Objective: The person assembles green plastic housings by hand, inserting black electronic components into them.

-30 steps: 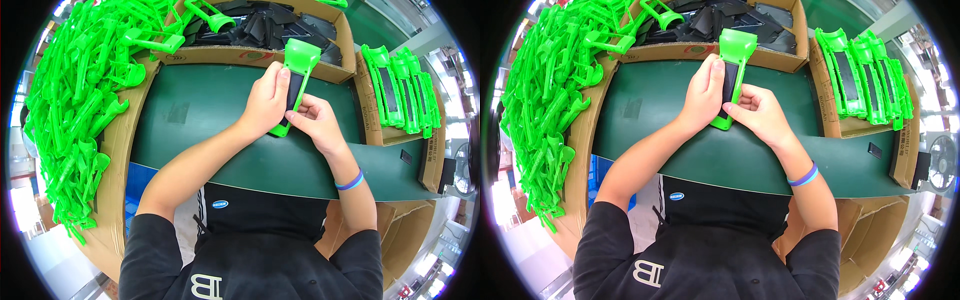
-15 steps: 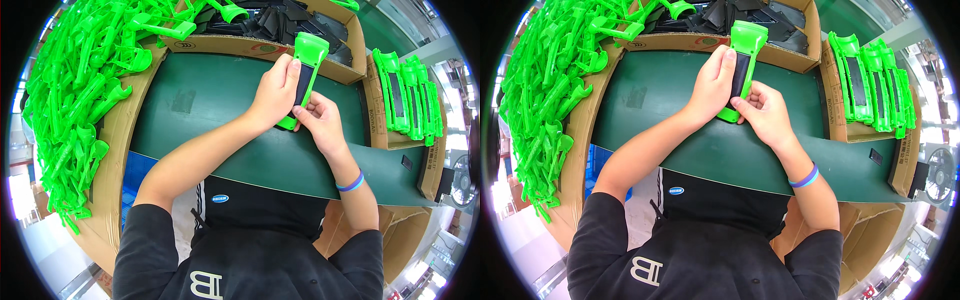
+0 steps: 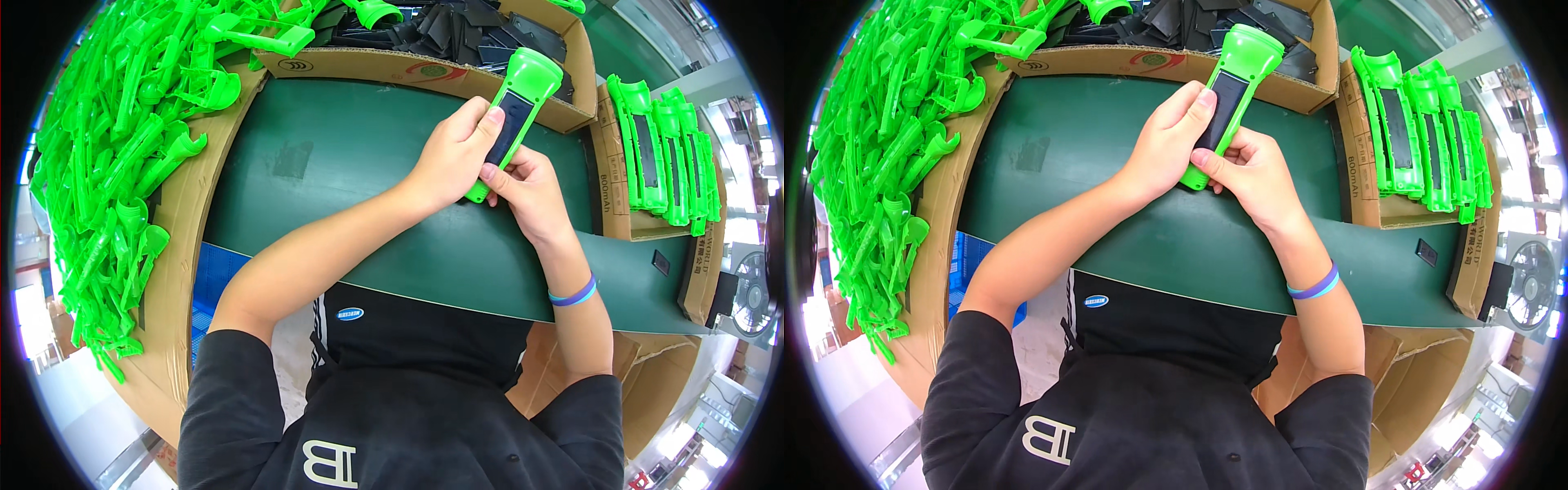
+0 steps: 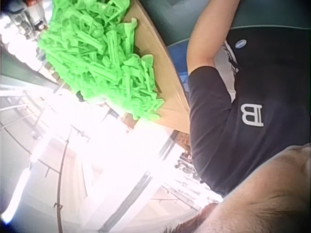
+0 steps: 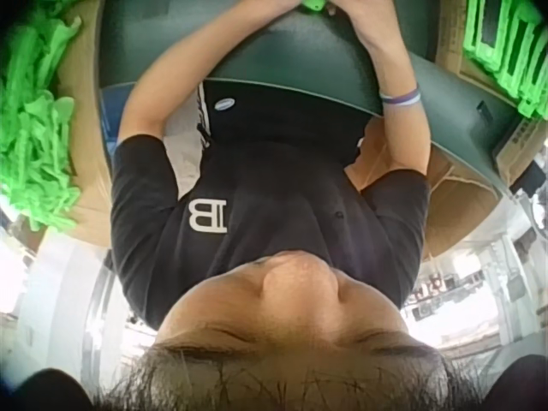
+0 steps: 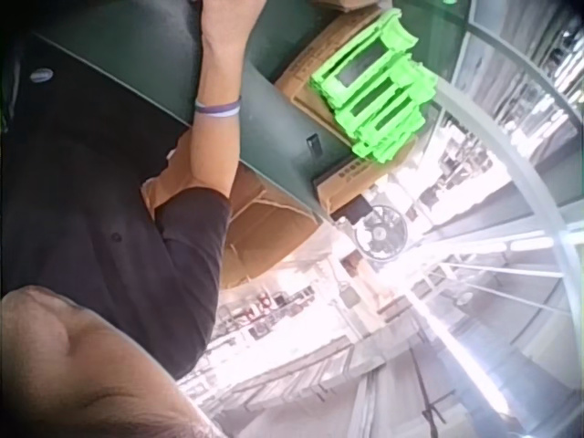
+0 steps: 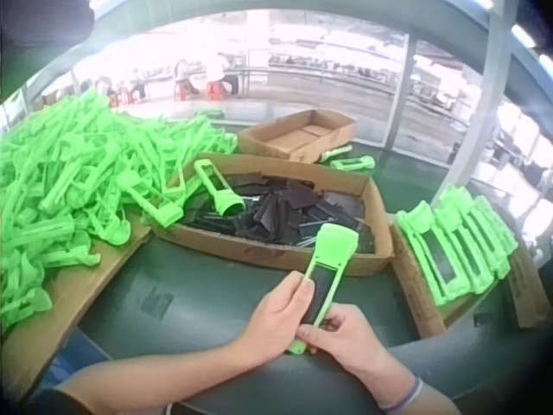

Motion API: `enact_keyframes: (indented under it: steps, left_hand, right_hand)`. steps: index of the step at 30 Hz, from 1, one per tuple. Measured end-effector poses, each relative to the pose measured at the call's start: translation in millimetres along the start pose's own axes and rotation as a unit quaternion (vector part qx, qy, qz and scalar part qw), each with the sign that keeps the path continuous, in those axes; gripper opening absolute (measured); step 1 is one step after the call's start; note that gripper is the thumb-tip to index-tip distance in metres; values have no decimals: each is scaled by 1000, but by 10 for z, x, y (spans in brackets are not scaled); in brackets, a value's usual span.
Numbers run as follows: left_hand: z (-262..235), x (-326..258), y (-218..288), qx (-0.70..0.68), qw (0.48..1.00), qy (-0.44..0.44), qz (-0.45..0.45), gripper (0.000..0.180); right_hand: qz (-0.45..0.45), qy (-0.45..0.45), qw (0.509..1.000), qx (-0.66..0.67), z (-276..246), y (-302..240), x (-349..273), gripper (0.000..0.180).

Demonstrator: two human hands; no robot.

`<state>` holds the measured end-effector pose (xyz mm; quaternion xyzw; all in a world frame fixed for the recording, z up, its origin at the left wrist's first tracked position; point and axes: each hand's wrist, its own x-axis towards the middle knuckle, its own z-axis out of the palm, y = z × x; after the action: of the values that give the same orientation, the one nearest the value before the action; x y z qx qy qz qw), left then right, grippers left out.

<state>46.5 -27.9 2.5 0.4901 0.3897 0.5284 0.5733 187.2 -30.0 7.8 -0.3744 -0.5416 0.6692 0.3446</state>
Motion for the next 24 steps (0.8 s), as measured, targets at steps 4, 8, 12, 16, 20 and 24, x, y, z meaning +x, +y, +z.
enact_keyframes:
  steps: [4, 8, 12, 16, 20, 24]
  left_hand:
    - [-28, 29, -38, 16, 1000, 13, 23, 30]
    - [-46, 48, -56, -5, 1000, 26, -6, 30]
    - [-40, 45, -28, 5, 1000, 22, -19, 31]
    - [-36, 69, -67, 15, 1000, 21, -5, 32]
    - [-8, 111, -116, 2, 1000, 25, -15, 33]
    - [23, 96, -139, -8, 999, 42, -5, 34]
  right_hand:
    - [5, 13, 1000, 8, 33, -11, -21, 18]
    - [-26, -11, 998, 50, 2, 7, -35, 19]
    - [-9, -6, 998, 59, 22, -9, -41, 19]
    - [3, 0, 999, 48, 32, -4, -41, 20]
    - [-6, 16, 998, 61, 34, -9, -29, 17]
    - [1, 30, 997, 67, 53, 2, -47, 15]
